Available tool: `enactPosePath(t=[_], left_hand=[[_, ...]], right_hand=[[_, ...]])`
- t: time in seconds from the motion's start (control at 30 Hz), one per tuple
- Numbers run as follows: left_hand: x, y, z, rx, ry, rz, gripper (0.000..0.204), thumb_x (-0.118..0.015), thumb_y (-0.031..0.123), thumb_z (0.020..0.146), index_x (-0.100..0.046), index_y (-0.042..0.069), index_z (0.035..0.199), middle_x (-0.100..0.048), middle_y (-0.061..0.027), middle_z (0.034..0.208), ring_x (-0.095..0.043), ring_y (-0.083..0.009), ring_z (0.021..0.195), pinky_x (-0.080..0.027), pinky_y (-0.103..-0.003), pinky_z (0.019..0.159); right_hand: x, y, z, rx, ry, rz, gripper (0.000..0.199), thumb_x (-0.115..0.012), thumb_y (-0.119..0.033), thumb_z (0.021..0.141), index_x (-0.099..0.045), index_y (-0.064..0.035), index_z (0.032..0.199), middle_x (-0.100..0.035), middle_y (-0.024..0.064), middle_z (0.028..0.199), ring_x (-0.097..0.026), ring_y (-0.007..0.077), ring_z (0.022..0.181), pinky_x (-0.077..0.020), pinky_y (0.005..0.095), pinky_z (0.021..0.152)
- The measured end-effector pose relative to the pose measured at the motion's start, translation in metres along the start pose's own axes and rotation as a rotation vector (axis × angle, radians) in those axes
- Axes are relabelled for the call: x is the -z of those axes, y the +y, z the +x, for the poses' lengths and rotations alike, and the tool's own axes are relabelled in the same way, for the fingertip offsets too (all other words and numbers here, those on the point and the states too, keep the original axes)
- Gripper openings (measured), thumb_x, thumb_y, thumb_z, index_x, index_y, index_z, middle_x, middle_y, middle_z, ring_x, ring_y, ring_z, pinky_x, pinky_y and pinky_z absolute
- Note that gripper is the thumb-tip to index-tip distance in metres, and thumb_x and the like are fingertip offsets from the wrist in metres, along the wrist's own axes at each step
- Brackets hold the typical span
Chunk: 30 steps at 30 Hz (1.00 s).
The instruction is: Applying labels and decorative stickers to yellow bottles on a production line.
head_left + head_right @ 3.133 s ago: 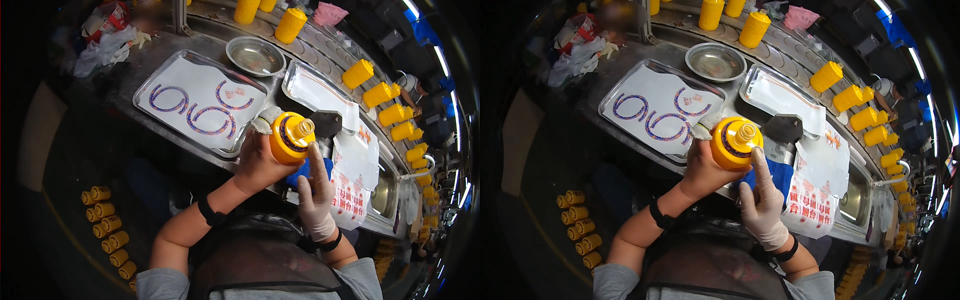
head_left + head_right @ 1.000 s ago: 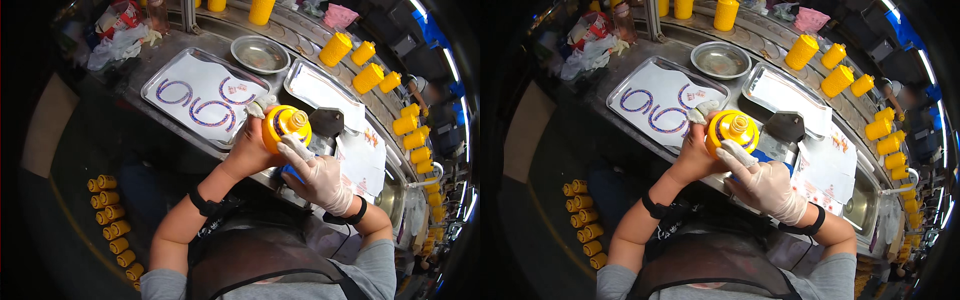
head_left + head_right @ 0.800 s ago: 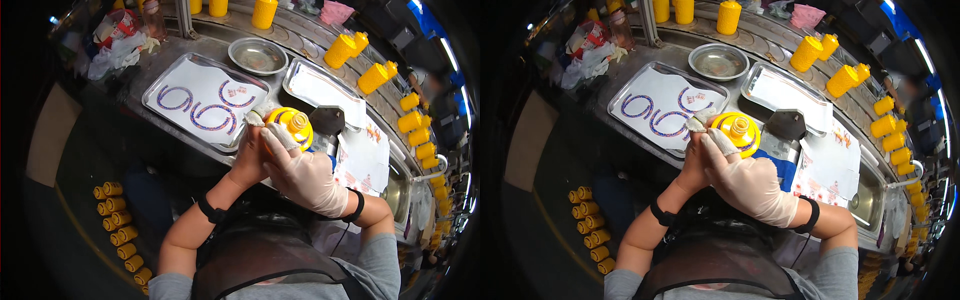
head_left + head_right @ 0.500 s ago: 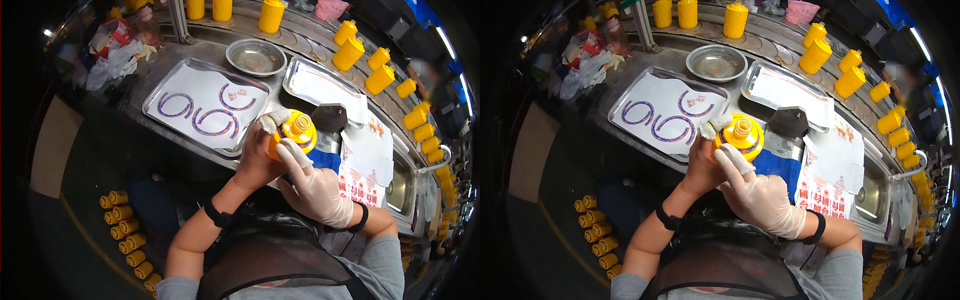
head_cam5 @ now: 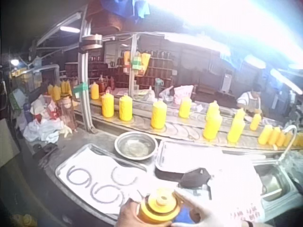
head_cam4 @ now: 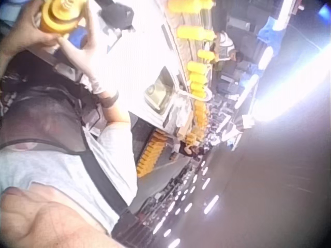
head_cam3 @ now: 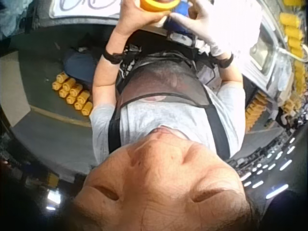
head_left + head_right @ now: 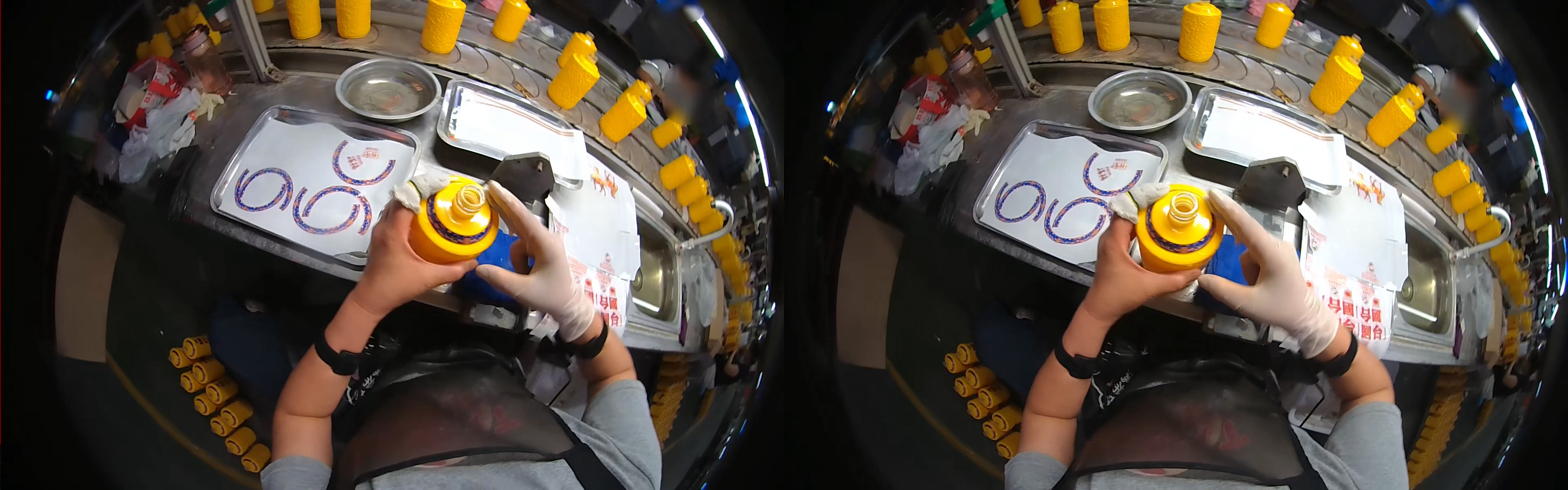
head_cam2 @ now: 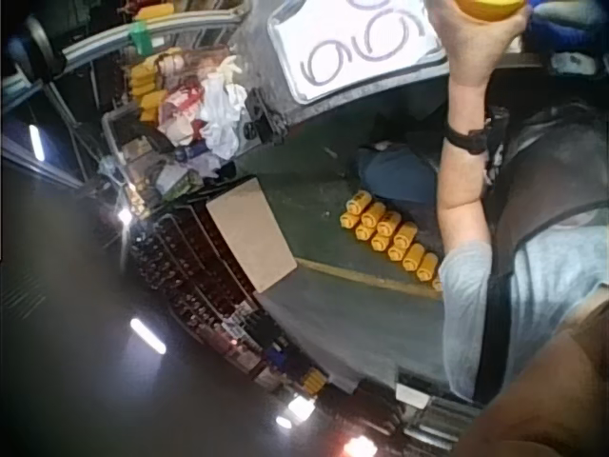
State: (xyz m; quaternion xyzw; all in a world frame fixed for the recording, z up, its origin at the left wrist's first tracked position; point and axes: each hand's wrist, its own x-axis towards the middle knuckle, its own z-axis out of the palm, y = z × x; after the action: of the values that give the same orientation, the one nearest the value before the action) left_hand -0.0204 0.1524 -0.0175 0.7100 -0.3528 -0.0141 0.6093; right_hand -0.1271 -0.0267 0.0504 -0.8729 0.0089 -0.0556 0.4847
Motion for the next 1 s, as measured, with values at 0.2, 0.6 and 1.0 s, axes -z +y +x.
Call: enactPosePath(t=[0.2,0.6,1.0], left_hand=[[0.019,-0.018,0.023,0.186,-0.307,-0.394,0.099,-0.093,0.01,0.053,-0.042,0.006,0.137,-0.053,-0.007,0.133,-0.051,-0.0193,0.125,-0.037,-0.033,0.109],[0.005,-0.013,-0.004,-0.017,-0.012,-0.27,0.077,-0.088,0.005,0.064,-0.051,-0.001,0.131,-0.051,-0.018,0.139,-0.05,-0.0258,0.129,-0.036,-0.037,0.111],[-0.026,0.0,-0.044,-0.248,0.295,0.058,0.047,-0.075,0.002,0.082,-0.057,0.001,0.126,-0.048,-0.0246,0.142,-0.051,-0.0303,0.128,-0.04,-0.038,0.106]], right_hand=[[0.026,0.008,0.047,0.037,-0.295,-0.003,0.096,-0.083,-0.009,0.063,-0.039,-0.0141,0.149,-0.068,0.0034,0.114,-0.039,0.0041,0.059,-0.0396,0.0215,0.052],[0.013,0.036,0.026,0.201,-0.011,0.059,0.082,-0.086,-0.011,0.065,-0.051,-0.0117,0.14,-0.067,0.0058,0.121,-0.052,0.0069,0.078,-0.048,0.0219,0.071],[-0.036,0.041,-0.018,0.47,0.406,-0.259,0.069,-0.075,-0.013,0.076,-0.05,-0.0103,0.14,-0.066,0.0171,0.117,-0.068,0.0296,0.071,-0.053,0.0338,0.059]])
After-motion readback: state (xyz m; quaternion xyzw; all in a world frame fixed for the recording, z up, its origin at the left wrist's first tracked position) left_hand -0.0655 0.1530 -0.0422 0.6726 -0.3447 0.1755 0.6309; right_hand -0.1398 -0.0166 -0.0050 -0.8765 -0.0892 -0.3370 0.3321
